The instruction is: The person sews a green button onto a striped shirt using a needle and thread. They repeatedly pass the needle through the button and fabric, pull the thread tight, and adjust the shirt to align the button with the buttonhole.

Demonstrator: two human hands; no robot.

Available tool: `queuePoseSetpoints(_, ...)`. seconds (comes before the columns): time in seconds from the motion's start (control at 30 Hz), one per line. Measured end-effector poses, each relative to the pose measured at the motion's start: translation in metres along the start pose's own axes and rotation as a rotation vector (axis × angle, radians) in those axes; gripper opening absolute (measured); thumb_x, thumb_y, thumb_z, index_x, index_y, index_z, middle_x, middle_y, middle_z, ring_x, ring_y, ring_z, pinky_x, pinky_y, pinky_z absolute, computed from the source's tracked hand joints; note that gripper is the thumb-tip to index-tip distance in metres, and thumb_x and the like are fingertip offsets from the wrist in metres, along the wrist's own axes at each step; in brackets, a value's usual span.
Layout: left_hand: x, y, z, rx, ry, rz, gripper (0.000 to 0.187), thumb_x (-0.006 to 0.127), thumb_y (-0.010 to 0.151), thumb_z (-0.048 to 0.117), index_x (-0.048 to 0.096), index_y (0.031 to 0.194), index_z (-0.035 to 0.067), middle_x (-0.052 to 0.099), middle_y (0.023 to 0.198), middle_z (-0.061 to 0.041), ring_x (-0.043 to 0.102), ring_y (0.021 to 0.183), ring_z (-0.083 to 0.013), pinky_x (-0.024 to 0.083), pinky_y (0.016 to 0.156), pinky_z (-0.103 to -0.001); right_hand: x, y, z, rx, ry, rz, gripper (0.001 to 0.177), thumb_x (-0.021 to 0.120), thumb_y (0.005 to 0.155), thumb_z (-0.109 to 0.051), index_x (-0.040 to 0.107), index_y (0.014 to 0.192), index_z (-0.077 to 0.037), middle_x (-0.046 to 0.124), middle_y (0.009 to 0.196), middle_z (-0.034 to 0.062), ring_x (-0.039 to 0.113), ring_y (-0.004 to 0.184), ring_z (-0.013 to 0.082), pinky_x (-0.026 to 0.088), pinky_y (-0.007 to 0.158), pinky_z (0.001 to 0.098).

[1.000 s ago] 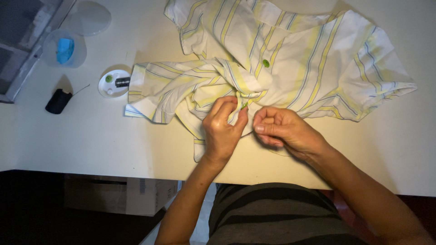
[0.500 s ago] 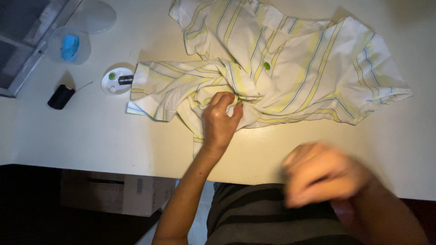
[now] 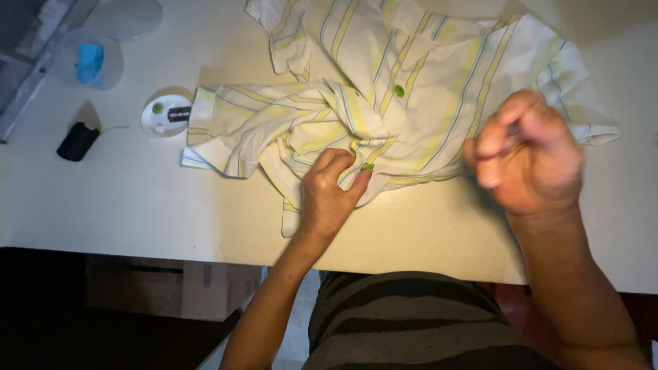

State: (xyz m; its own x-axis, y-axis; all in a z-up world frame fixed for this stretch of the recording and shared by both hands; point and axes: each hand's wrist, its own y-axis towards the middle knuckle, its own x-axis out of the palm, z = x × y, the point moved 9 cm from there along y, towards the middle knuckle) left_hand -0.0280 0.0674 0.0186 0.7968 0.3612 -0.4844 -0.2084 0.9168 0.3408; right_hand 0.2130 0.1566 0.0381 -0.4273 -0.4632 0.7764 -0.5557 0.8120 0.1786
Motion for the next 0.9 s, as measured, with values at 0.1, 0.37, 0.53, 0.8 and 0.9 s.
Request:
queuePoseSetpoints(0.1, -0.002, -0.005, 0.005, 0.022, 0.029, -0.005, 0.022, 0.082, 0.082, 0.006, 0.067, 0.098, 0.000, 0.068, 0.101, -0.013, 0.071, 0.091, -0.0328, 0.057, 0.078, -0.038, -0.024, -0.004, -0.017, -0.060, 0.041, 0.021, 0.014, 0.057, 0.111, -0.013, 0.069, 0.117, -0.009, 0.078, 0.101, 0.0102, 0.071, 0.064, 0.0131, 0.048, 0.069, 0.0306)
queuePoseSetpoints(0.37, -0.003, -0.005, 0.003, 0.023, 0.149, 0.032, 0.023, 0.080, 0.081, 0.008, 0.065, 0.098, 0.002, 0.067, 0.101, -0.012, 0.069, 0.088, -0.0346, 0.057, 0.074, -0.041, -0.080, -0.004, -0.054, -0.256, -0.037, 0.335, 0.009, 0.060, 0.107, -0.006, 0.066, 0.114, -0.006, 0.076, 0.102, 0.0141, 0.072, 0.072, 0.0189, 0.052, 0.066, 0.0322)
queuePoseSetpoints(0.53, 0.000, -0.007, 0.001, 0.017, 0.112, -0.009, 0.022, 0.080, 0.083, 0.008, 0.066, 0.100, 0.002, 0.068, 0.103, -0.011, 0.070, 0.089, -0.0333, 0.058, 0.075, -0.040, -0.058, 0.004, -0.015, -0.151, -0.212, 0.314, 0.008, 0.062, 0.105, -0.002, 0.064, 0.112, -0.002, 0.074, 0.102, 0.0184, 0.073, 0.077, 0.0247, 0.056, 0.065, 0.0339)
queuePoseSetpoints(0.8, 0.004, -0.011, -0.007, -0.048, 0.051, -0.076, 0.037, 0.087, 0.077, 0.012, 0.066, 0.105, -0.001, 0.069, 0.103, -0.015, 0.070, 0.094, -0.0328, 0.058, 0.080, -0.039, -0.010, 0.012, 0.030, 0.017, -0.426, 0.153, 0.007, 0.061, 0.108, 0.005, 0.069, 0.108, 0.006, 0.071, 0.098, 0.0212, 0.068, 0.075, 0.0247, 0.057, 0.072, 0.0350)
queuePoseSetpoints(0.9, 0.007, -0.012, -0.017, -0.115, 0.032, -0.113, 0.039, 0.090, 0.074, 0.015, 0.067, 0.102, 0.000, 0.071, 0.098, -0.014, 0.072, 0.090, -0.0294, 0.058, 0.078, -0.037, -0.006, 0.023, 0.013, -0.017, -0.374, 0.149, 0.011, 0.060, 0.102, 0.003, 0.070, 0.108, 0.001, 0.071, 0.106, 0.0193, 0.068, 0.080, 0.0222, 0.059, 0.083, 0.0359)
